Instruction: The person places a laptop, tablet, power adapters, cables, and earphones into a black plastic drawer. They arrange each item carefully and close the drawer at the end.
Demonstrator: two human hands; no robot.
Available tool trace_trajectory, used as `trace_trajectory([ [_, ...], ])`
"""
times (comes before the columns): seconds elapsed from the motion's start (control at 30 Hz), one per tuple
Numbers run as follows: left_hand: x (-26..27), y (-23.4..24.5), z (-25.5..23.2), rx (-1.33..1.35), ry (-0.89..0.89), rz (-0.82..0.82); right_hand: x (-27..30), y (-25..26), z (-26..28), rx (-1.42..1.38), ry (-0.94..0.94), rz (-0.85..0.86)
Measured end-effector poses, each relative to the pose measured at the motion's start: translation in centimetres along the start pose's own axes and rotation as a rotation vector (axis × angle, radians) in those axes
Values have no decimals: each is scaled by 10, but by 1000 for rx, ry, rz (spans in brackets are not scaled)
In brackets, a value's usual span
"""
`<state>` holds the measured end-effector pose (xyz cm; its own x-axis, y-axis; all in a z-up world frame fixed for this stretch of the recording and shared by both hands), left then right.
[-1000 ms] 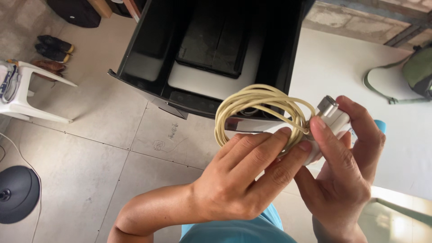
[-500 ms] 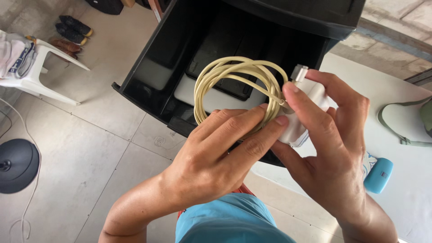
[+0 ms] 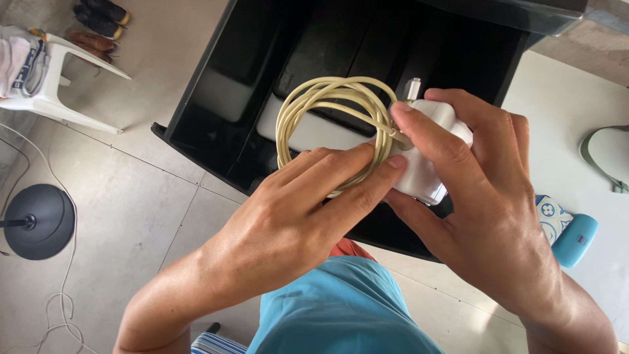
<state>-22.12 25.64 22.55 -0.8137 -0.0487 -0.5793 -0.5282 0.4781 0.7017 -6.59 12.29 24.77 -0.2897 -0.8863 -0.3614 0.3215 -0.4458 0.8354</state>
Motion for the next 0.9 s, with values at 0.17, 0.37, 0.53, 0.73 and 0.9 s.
trace_trajectory([
  [0.17,-4,8,17,29,-27,72,-9,-3,0,12,-28,49],
  [0.37,-12,15,39,47,-69,158,-21,-9,-2,31,-40,102],
  [0.53,-14,21,58,107,-76,250,-30,-18,-7,49,-31,148],
  [0.73,-21,29,81,117,-55,389,-45,-31,-9,91,-84,230],
  [0.9,-27,28,102,59,-123,508,-57,-46,-11,64,-146,271],
])
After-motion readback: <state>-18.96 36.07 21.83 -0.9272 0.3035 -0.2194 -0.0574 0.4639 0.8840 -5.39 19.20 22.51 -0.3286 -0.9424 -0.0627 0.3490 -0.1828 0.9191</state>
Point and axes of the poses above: each hand's wrist, its own x-axis away from the middle knuckle, its own y-axis out of the back of the hand, z = x × y, the point moved 1 cm from there along -x, towards the middle knuckle, and after that the axes turned 3 degrees about -y, right-handed, at the moved point
